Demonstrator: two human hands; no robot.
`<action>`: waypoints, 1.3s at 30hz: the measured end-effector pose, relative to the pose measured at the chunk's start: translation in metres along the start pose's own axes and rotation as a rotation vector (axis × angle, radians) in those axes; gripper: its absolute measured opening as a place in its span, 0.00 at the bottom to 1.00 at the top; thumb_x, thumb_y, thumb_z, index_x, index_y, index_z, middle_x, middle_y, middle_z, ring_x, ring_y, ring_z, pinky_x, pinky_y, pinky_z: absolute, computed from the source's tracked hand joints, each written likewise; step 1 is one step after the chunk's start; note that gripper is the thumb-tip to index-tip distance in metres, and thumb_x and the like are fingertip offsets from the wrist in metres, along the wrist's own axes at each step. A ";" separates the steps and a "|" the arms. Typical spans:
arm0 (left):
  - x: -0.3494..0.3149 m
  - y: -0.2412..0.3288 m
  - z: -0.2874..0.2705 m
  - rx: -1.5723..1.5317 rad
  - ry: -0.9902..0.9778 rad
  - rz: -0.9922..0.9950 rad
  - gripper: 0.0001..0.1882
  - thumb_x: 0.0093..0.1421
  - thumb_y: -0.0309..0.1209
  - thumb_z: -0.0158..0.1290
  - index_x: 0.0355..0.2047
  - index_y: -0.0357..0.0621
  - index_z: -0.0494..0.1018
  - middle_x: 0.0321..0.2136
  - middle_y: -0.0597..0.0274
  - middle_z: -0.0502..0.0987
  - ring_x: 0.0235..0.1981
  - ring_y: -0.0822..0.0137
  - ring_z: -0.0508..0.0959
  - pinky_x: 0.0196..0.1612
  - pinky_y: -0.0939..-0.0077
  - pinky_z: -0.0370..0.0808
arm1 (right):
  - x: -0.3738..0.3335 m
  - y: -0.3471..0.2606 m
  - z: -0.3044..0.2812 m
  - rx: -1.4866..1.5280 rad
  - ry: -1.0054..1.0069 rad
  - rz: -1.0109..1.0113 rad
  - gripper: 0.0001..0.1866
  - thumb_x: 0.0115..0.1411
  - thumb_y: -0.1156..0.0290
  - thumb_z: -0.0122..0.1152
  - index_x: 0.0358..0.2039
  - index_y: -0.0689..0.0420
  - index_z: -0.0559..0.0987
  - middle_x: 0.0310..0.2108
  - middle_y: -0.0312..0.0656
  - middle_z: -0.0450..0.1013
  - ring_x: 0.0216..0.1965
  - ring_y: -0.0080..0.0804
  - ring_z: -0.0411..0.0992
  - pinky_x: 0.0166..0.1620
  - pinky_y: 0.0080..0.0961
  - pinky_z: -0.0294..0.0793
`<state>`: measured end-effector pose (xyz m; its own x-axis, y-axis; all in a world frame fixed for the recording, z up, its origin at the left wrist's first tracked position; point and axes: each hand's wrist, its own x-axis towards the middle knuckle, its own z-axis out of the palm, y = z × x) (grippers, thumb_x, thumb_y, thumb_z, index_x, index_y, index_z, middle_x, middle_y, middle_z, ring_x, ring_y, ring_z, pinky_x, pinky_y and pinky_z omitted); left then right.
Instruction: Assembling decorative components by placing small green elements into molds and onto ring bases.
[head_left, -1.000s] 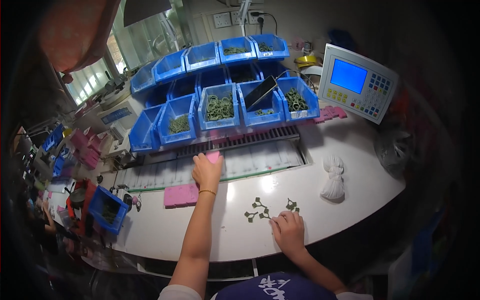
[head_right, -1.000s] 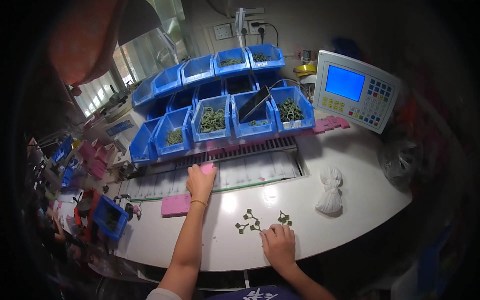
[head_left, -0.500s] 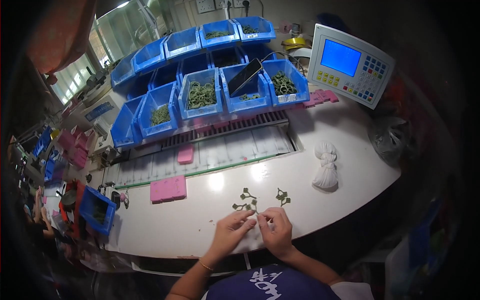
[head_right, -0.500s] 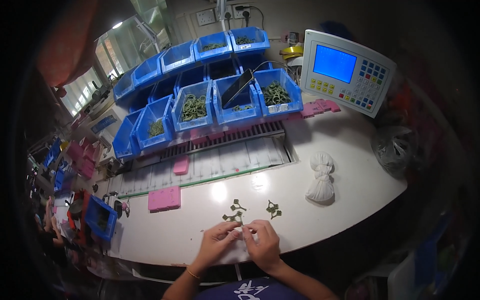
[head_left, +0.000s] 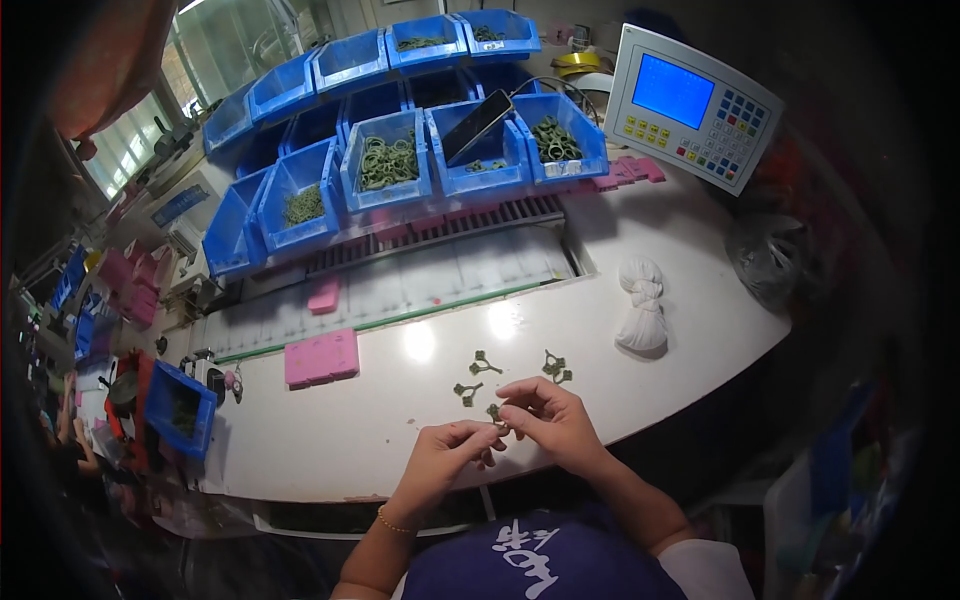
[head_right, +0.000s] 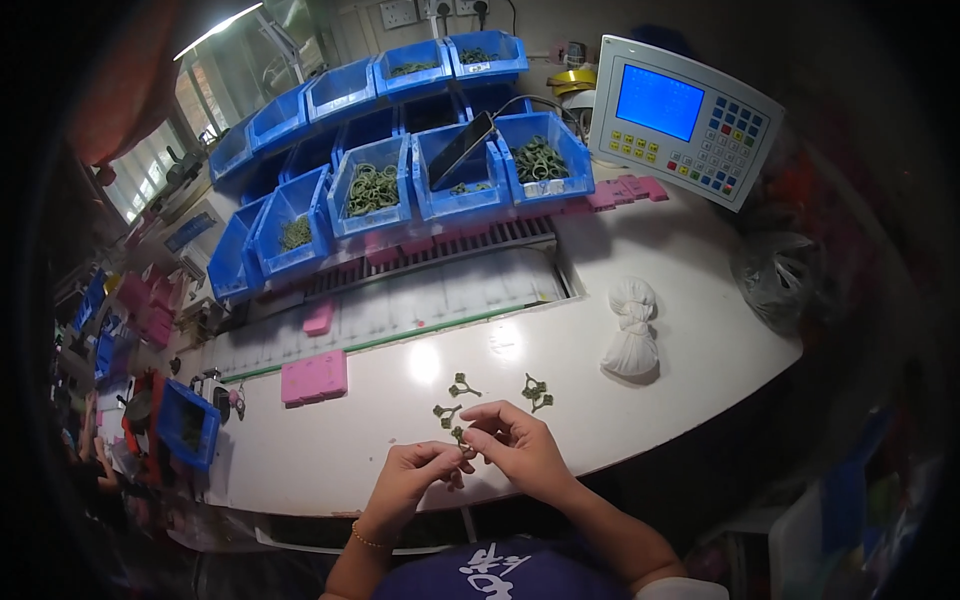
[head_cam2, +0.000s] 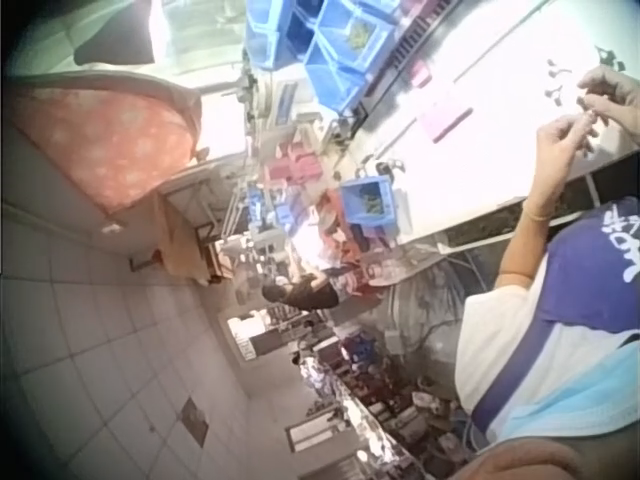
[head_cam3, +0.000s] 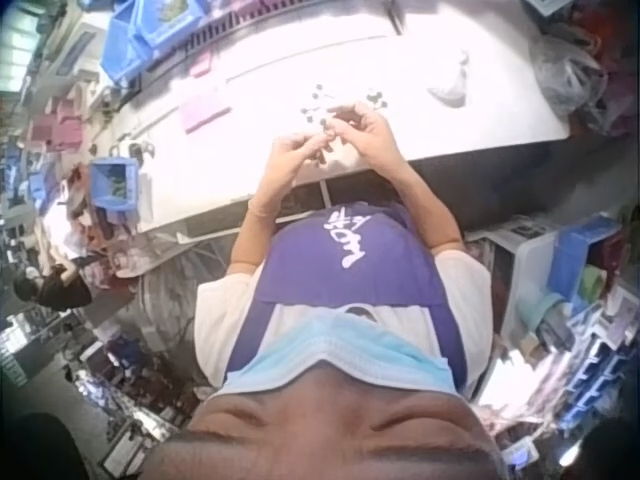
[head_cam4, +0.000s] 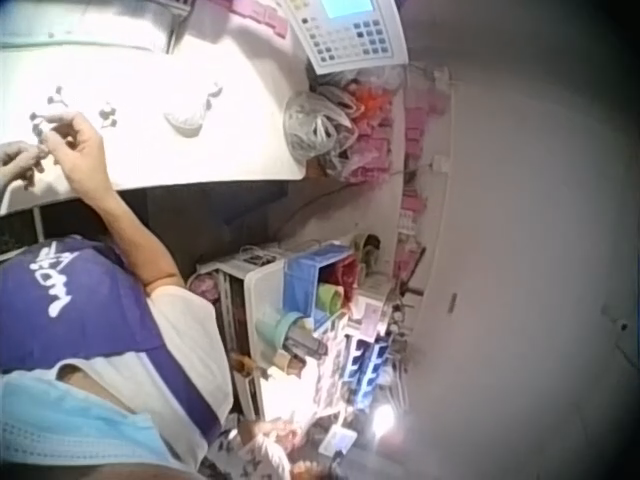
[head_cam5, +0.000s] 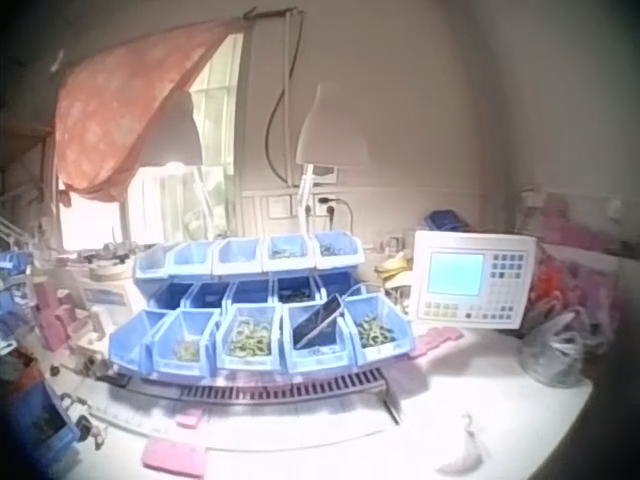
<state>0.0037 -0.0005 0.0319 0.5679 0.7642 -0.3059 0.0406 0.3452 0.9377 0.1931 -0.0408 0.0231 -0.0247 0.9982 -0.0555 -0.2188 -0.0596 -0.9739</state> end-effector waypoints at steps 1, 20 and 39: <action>-0.002 0.001 0.000 -0.112 -0.031 -0.051 0.14 0.66 0.31 0.53 0.40 0.29 0.78 0.33 0.55 0.81 0.29 0.72 0.77 0.37 0.77 0.76 | 0.001 0.004 -0.001 0.030 0.015 -0.034 0.14 0.64 0.72 0.60 0.50 0.60 0.75 0.36 0.36 0.76 0.34 0.15 0.72 0.37 0.16 0.72; -0.004 -0.020 0.006 -0.011 0.077 0.021 0.08 0.65 0.27 0.53 0.37 0.33 0.78 0.27 0.63 0.78 0.28 0.76 0.74 0.34 0.81 0.72 | -0.010 0.012 0.008 0.037 0.092 -0.025 0.19 0.63 0.76 0.60 0.54 0.63 0.71 0.36 0.40 0.75 0.36 0.20 0.74 0.39 0.17 0.75; -0.058 -0.033 -0.001 0.574 0.205 0.077 0.06 0.58 0.27 0.58 0.34 0.37 0.80 0.23 0.58 0.81 0.23 0.71 0.78 0.30 0.79 0.74 | 0.036 -0.001 -0.029 -0.738 0.285 -0.210 0.17 0.58 0.73 0.65 0.49 0.57 0.76 0.40 0.42 0.76 0.41 0.30 0.73 0.44 0.27 0.72</action>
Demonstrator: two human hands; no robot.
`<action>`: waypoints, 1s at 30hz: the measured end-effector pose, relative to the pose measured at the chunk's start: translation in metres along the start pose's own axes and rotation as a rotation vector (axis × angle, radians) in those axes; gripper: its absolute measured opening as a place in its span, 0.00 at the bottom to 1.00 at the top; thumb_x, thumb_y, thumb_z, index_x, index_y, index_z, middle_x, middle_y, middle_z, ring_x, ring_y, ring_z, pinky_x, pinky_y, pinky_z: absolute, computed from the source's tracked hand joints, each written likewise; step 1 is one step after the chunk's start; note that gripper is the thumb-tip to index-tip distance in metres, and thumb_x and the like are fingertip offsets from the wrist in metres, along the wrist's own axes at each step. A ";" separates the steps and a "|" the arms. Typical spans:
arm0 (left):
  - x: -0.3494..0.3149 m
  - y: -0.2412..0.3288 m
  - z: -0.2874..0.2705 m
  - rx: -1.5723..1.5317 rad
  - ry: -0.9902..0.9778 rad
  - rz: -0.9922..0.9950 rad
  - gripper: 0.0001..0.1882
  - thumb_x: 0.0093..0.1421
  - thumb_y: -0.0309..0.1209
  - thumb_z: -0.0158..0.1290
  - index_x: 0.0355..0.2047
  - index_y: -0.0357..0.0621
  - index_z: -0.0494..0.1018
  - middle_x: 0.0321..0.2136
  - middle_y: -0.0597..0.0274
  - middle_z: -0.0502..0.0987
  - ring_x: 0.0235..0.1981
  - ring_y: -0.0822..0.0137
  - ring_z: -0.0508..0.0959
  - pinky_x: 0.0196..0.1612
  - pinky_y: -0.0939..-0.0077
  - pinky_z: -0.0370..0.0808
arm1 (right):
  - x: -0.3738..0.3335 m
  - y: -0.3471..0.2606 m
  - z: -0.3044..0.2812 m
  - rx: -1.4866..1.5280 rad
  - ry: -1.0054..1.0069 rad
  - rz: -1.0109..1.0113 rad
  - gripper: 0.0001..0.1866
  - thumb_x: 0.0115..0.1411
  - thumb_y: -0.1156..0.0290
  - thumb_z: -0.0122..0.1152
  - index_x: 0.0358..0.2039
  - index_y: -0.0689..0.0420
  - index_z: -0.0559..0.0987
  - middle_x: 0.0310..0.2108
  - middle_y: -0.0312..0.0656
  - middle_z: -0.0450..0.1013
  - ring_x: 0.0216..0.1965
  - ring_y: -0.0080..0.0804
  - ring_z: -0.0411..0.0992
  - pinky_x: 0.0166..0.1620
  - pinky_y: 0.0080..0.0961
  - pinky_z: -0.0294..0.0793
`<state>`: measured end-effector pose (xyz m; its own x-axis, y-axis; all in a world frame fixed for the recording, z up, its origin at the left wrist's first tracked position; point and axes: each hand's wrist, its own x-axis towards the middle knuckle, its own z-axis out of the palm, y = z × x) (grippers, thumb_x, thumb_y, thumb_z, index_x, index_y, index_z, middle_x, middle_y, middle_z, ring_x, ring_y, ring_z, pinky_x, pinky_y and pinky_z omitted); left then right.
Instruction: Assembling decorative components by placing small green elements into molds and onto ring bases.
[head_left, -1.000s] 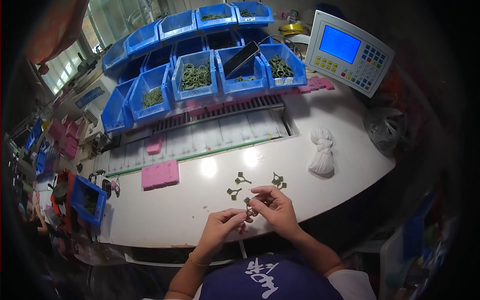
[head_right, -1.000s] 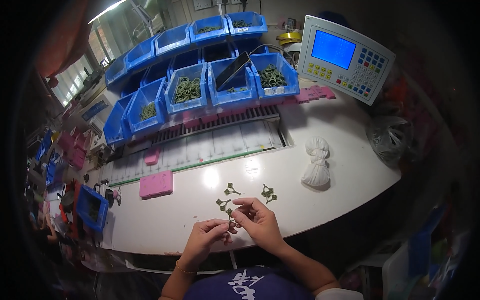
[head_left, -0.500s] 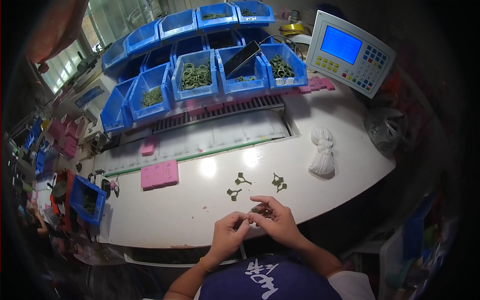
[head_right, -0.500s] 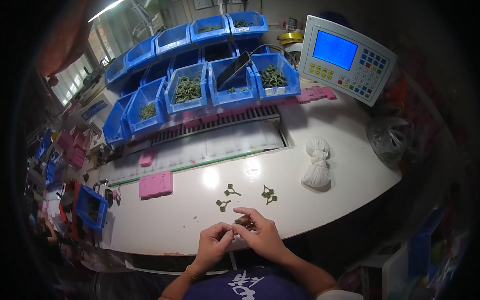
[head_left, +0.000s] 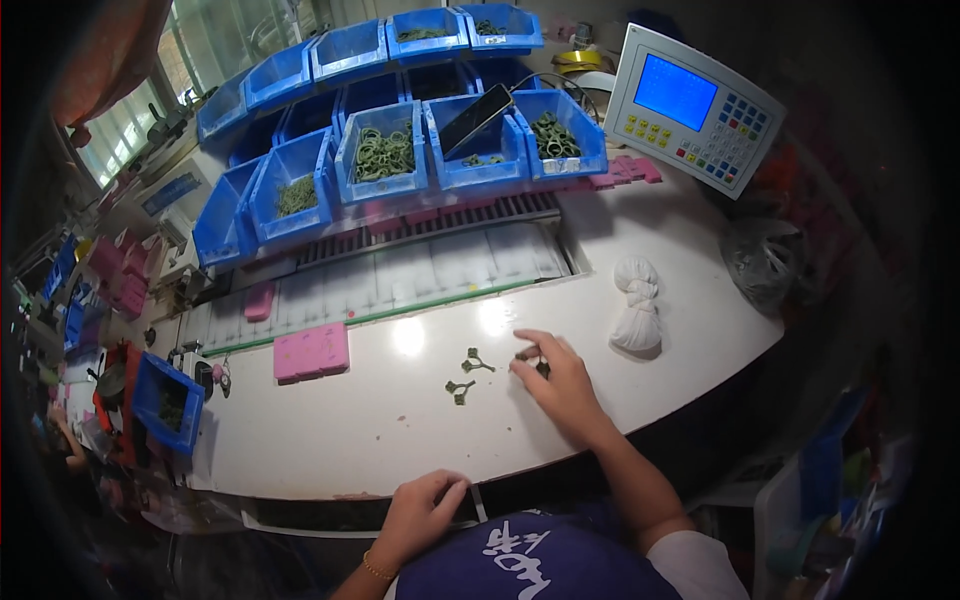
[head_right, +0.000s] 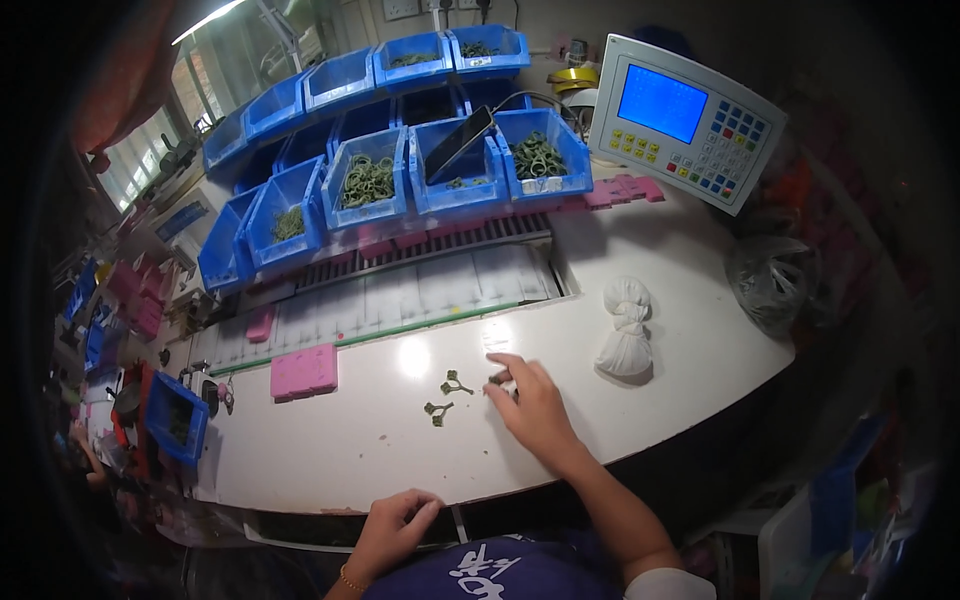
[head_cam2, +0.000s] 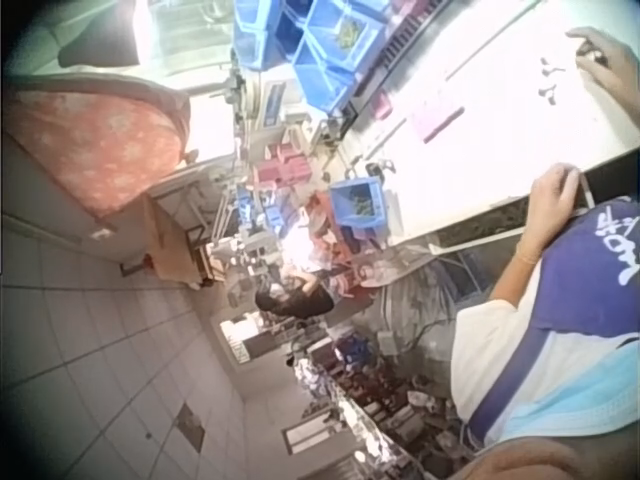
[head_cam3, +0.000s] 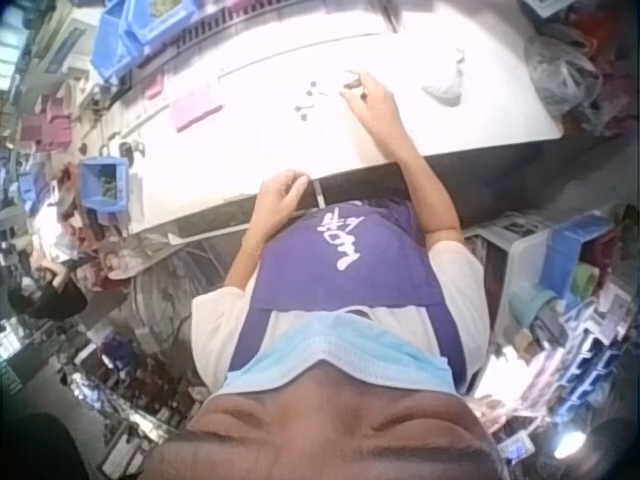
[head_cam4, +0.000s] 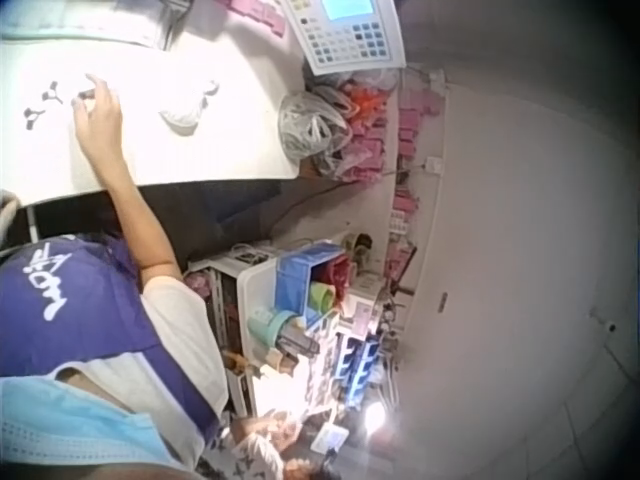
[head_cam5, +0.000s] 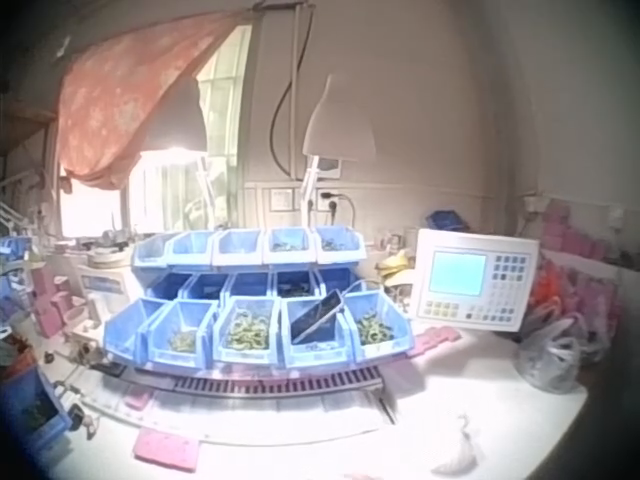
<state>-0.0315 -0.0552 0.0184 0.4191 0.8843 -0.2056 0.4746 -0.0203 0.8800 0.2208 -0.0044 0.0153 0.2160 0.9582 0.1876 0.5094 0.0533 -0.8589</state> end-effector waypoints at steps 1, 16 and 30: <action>-0.005 -0.004 -0.006 0.156 -0.038 0.042 0.07 0.58 0.28 0.59 0.35 0.38 0.80 0.25 0.55 0.82 0.23 0.68 0.79 0.31 0.77 0.74 | 0.007 0.004 0.004 -0.128 0.027 -0.014 0.16 0.56 0.72 0.66 0.47 0.56 0.78 0.43 0.42 0.74 0.45 0.33 0.71 0.49 0.32 0.69; 0.042 0.009 0.013 -0.674 0.106 -0.135 0.16 0.66 0.34 0.53 0.44 0.30 0.78 0.37 0.53 0.82 0.25 0.69 0.80 0.33 0.77 0.79 | -0.026 -0.018 0.047 -0.331 0.229 -0.394 0.08 0.51 0.75 0.67 0.32 0.59 0.78 0.37 0.41 0.74 0.45 0.41 0.69 0.50 0.36 0.66; 0.052 0.016 0.005 -0.517 -0.381 -0.099 0.13 0.70 0.37 0.47 0.45 0.40 0.72 0.28 0.68 0.74 0.26 0.80 0.72 0.28 0.86 0.69 | -0.039 -0.022 0.000 0.472 -0.435 0.106 0.17 0.62 0.71 0.63 0.50 0.62 0.76 0.36 0.40 0.78 0.34 0.20 0.74 0.39 0.17 0.72</action>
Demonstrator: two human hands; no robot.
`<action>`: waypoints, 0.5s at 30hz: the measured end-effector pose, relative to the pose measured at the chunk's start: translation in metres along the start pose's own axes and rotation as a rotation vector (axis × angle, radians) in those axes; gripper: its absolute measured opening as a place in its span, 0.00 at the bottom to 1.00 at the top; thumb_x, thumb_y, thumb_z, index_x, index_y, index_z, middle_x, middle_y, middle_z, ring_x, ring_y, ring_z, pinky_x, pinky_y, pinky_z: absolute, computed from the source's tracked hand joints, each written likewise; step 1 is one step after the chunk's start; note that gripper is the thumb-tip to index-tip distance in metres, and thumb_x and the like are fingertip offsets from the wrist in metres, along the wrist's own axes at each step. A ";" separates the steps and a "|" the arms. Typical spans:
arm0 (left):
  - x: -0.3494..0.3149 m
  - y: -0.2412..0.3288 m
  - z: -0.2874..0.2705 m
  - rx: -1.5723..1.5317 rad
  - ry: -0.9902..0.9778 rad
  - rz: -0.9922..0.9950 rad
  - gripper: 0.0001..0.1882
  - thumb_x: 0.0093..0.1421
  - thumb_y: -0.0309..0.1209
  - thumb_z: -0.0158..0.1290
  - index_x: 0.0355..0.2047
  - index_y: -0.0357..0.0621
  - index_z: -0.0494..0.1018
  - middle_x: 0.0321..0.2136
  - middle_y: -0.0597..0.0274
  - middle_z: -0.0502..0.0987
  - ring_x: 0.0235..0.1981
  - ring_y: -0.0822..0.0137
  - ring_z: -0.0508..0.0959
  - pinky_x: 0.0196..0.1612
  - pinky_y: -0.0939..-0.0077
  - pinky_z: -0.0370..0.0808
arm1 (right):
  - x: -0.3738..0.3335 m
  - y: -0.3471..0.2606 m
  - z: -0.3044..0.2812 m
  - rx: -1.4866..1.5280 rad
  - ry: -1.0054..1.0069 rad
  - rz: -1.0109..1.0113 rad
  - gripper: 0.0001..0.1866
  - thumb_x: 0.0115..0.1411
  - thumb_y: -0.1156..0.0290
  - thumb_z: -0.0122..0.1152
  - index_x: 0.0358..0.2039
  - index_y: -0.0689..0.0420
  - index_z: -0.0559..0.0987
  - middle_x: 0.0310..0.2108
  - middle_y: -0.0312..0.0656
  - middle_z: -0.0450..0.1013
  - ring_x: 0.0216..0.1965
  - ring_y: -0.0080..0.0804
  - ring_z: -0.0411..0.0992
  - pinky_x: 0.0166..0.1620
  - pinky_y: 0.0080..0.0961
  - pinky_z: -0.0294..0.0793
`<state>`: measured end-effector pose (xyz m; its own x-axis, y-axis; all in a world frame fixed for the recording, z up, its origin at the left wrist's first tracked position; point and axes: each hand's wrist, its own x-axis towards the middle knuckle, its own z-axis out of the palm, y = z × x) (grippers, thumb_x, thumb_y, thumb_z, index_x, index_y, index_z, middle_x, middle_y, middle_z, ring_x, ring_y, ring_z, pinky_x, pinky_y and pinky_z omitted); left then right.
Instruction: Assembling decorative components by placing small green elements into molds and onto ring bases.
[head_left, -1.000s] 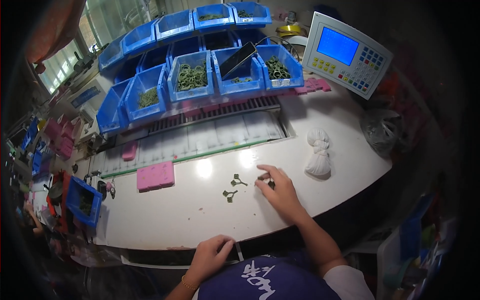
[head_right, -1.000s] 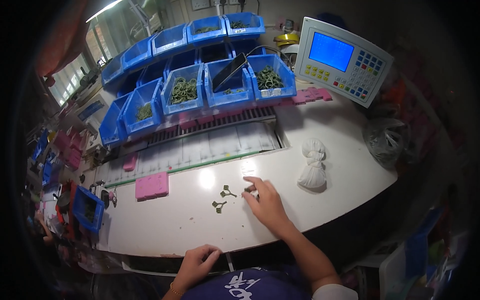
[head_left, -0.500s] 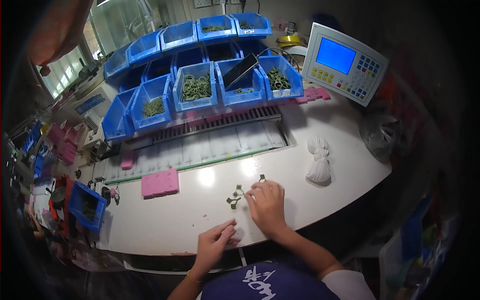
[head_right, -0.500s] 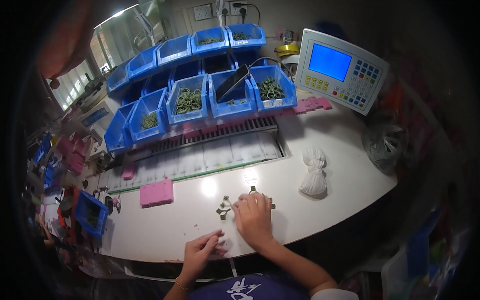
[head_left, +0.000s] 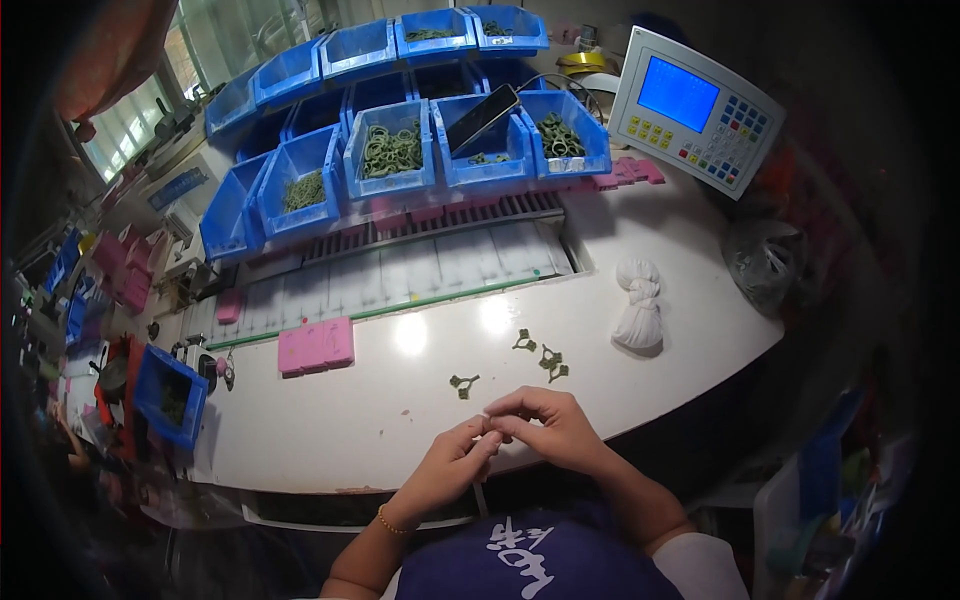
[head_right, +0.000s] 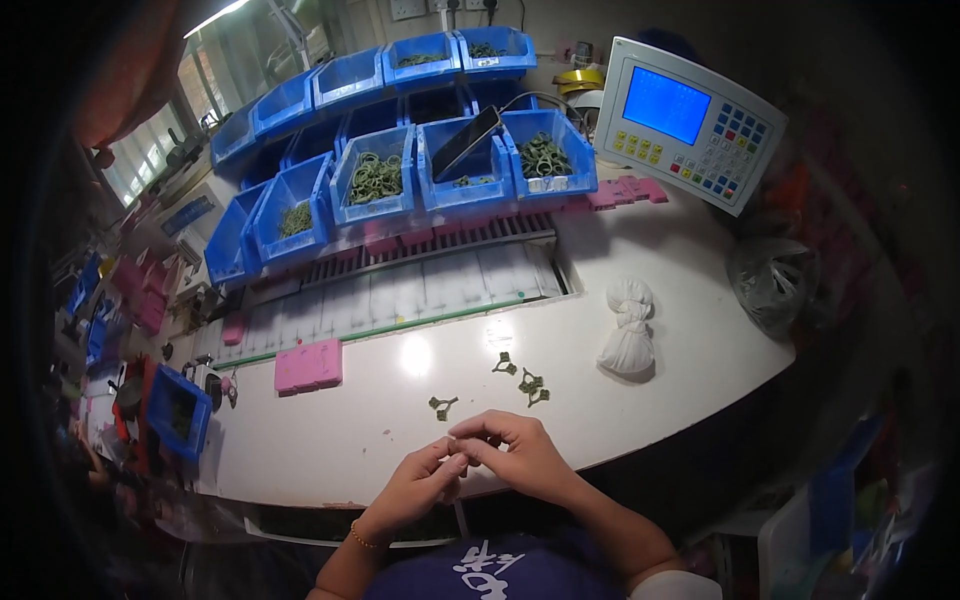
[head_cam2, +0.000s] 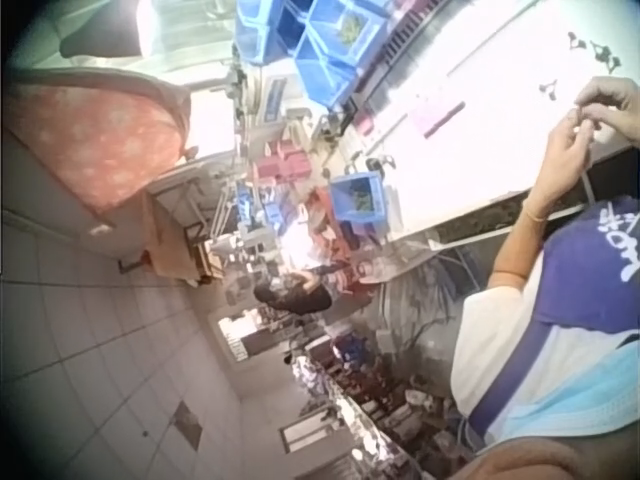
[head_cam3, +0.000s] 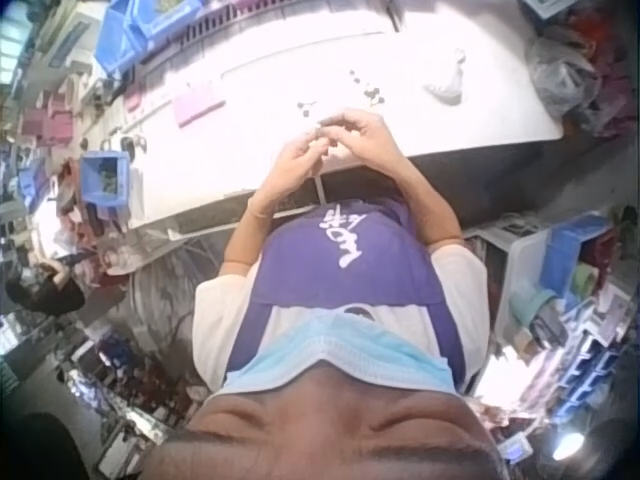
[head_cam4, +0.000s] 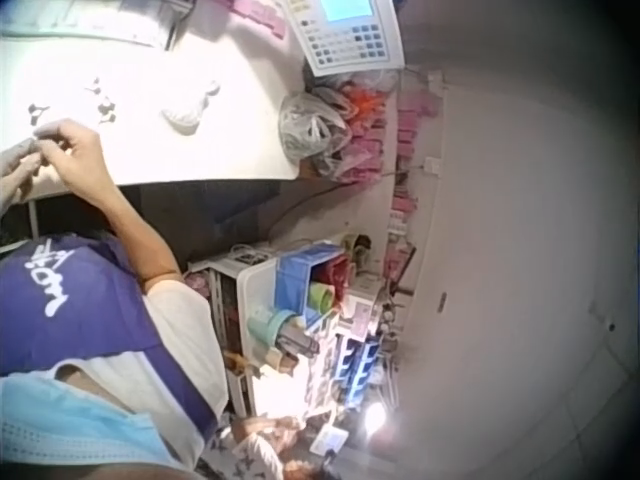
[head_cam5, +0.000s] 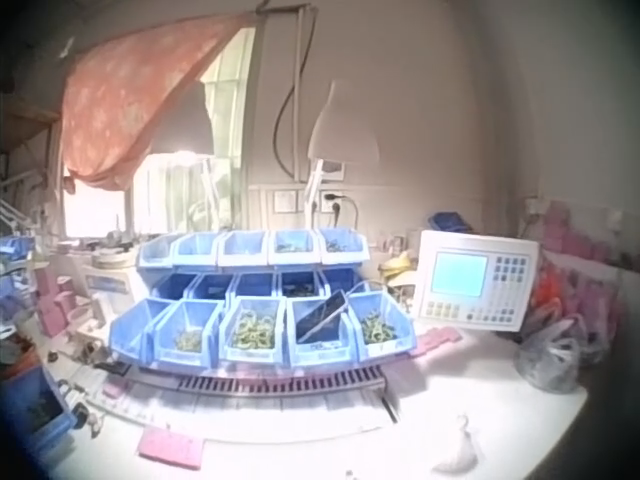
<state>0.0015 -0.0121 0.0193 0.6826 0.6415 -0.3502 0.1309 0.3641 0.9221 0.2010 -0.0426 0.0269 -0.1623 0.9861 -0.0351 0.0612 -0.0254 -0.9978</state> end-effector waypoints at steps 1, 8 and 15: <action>-0.002 0.003 0.002 -0.034 0.018 -0.012 0.13 0.70 0.36 0.47 0.46 0.39 0.72 0.29 0.67 0.75 0.26 0.79 0.73 0.29 0.86 0.70 | 0.000 0.002 0.001 0.002 -0.004 0.002 0.17 0.62 0.71 0.63 0.50 0.62 0.76 0.36 0.40 0.78 0.34 0.20 0.74 0.39 0.17 0.72; -0.008 0.003 0.002 -0.124 0.116 -0.014 0.13 0.67 0.31 0.51 0.46 0.36 0.76 0.32 0.62 0.78 0.25 0.78 0.74 0.29 0.83 0.73 | -0.003 0.003 0.005 0.146 0.174 0.031 0.15 0.61 0.75 0.63 0.49 0.59 0.77 0.32 0.32 0.76 0.31 0.13 0.70 0.35 0.14 0.69; -0.003 -0.003 0.005 -0.151 0.148 0.006 0.11 0.65 0.30 0.54 0.44 0.35 0.77 0.29 0.62 0.78 0.23 0.79 0.73 0.27 0.84 0.71 | -0.005 0.005 0.007 0.170 0.203 -0.021 0.19 0.61 0.76 0.63 0.53 0.59 0.74 0.34 0.34 0.75 0.33 0.14 0.70 0.35 0.14 0.70</action>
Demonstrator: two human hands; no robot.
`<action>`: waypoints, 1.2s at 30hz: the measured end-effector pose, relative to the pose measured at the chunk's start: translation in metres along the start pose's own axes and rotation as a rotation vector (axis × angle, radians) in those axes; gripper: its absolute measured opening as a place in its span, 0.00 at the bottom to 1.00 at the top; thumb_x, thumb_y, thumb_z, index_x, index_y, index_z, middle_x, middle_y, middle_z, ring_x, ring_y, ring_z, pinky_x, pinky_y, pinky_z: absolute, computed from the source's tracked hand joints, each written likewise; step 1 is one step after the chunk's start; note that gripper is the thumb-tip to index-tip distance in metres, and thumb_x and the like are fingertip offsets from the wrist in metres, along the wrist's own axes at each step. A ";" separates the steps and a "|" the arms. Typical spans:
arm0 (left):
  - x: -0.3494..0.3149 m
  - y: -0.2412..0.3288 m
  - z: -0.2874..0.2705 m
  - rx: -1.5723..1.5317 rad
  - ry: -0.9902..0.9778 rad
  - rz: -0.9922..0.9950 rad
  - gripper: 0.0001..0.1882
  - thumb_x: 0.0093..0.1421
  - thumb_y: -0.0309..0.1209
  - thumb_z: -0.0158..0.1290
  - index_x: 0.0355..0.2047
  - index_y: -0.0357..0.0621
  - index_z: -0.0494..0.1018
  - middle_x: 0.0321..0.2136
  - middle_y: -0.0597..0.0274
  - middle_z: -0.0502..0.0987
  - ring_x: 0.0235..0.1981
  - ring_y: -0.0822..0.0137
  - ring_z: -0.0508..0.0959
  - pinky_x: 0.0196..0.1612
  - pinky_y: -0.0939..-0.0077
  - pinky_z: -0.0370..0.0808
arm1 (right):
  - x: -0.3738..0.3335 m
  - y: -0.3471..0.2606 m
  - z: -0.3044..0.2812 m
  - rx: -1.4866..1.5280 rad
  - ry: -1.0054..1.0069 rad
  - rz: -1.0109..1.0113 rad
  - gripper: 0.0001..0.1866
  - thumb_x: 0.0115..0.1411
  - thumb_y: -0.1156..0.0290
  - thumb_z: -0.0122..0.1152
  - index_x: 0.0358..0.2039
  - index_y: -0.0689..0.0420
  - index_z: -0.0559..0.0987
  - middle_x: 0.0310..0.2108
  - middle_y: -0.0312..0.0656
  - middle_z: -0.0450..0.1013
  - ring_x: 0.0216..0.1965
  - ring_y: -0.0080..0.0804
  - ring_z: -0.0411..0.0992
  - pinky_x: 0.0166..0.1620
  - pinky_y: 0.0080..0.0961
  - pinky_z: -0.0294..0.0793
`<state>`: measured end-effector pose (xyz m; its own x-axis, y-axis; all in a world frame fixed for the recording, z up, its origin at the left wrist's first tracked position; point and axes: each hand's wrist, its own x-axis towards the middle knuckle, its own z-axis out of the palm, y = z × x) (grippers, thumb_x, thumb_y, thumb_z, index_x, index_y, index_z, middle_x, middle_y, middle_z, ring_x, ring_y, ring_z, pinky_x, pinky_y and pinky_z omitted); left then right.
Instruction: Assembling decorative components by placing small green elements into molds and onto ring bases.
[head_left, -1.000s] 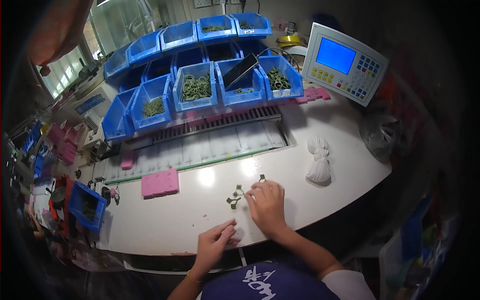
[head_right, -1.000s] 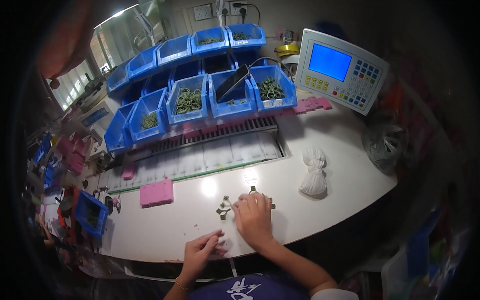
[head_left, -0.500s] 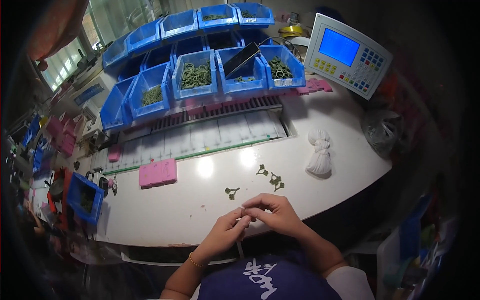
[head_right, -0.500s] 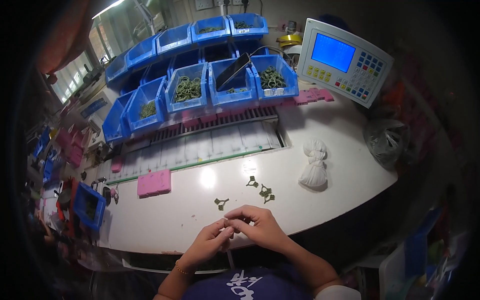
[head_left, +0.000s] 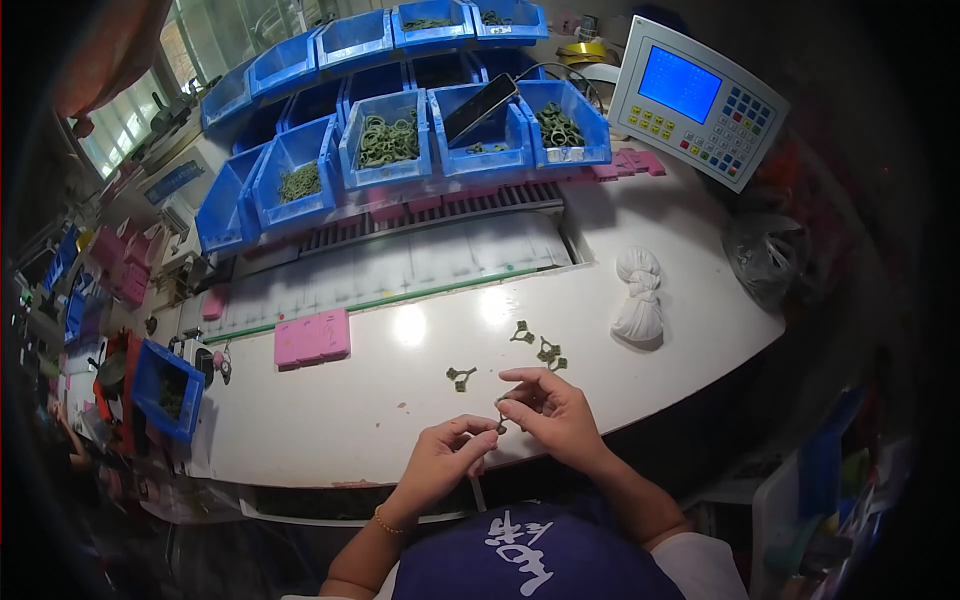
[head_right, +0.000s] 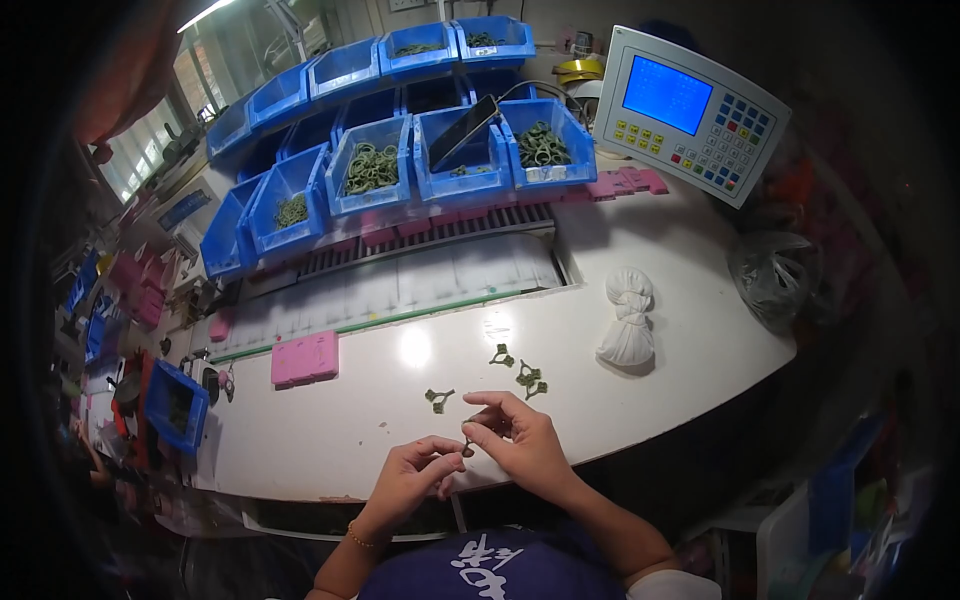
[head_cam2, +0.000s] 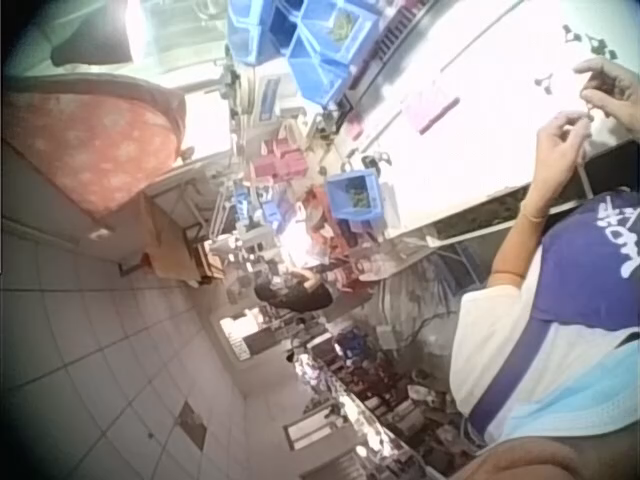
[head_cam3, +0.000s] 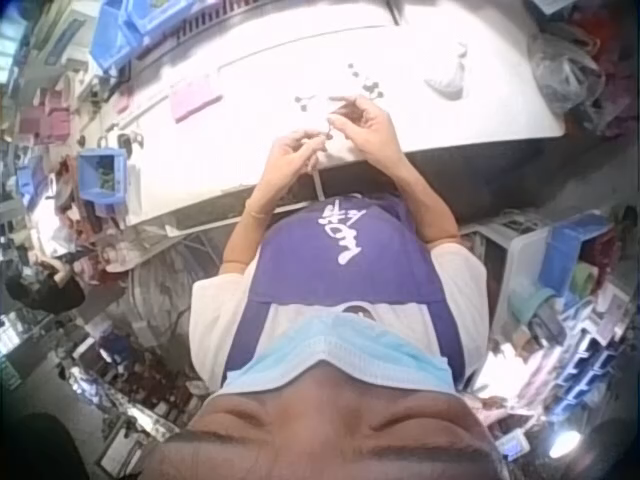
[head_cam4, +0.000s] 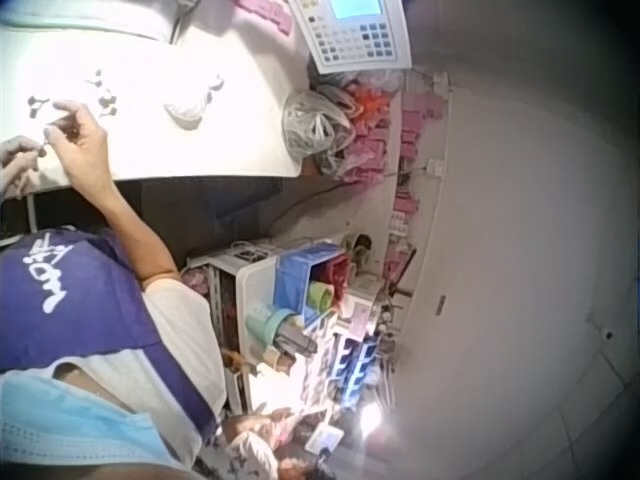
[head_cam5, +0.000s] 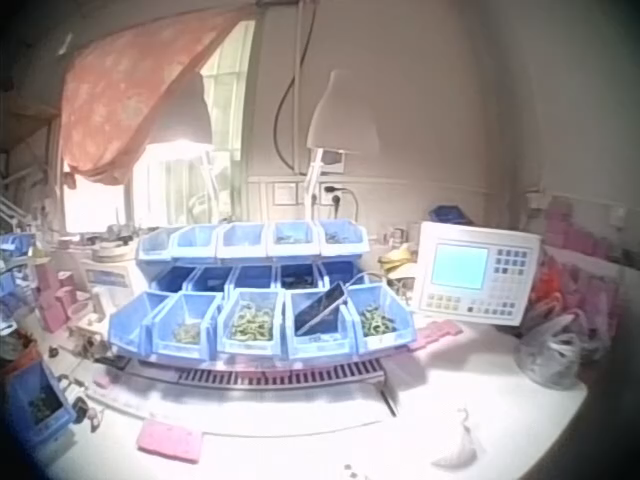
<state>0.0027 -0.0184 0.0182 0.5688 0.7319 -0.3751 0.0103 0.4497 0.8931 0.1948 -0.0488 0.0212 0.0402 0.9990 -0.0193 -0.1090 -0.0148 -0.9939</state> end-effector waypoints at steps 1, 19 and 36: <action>0.001 -0.003 0.000 0.018 0.006 0.010 0.11 0.65 0.31 0.55 0.43 0.36 0.77 0.28 0.64 0.77 0.22 0.80 0.72 0.26 0.85 0.70 | -0.001 -0.001 0.001 -0.006 0.006 0.003 0.19 0.61 0.76 0.63 0.53 0.59 0.74 0.34 0.35 0.75 0.33 0.14 0.71 0.35 0.13 0.70; 0.004 -0.012 0.009 0.323 0.165 0.301 0.05 0.62 0.27 0.56 0.33 0.36 0.77 0.23 0.67 0.76 0.22 0.80 0.73 0.26 0.84 0.69 | -0.003 0.000 0.003 0.000 -0.010 0.016 0.22 0.61 0.76 0.63 0.56 0.58 0.72 0.34 0.34 0.74 0.31 0.12 0.70 0.34 0.11 0.70; -0.059 -0.007 -0.035 0.909 0.125 0.174 0.07 0.56 0.33 0.60 0.33 0.45 0.81 0.26 0.55 0.80 0.26 0.61 0.80 0.34 0.71 0.76 | 0.060 0.008 -0.036 -1.077 0.263 -0.359 0.23 0.53 0.69 0.68 0.51 0.54 0.76 0.45 0.43 0.73 0.51 0.40 0.67 0.56 0.38 0.62</action>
<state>-0.0600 -0.0470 0.0252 0.5306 0.8250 -0.1944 0.6031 -0.2062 0.7706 0.2321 0.0091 0.0079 0.1161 0.9153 0.3858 0.8452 0.1130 -0.5223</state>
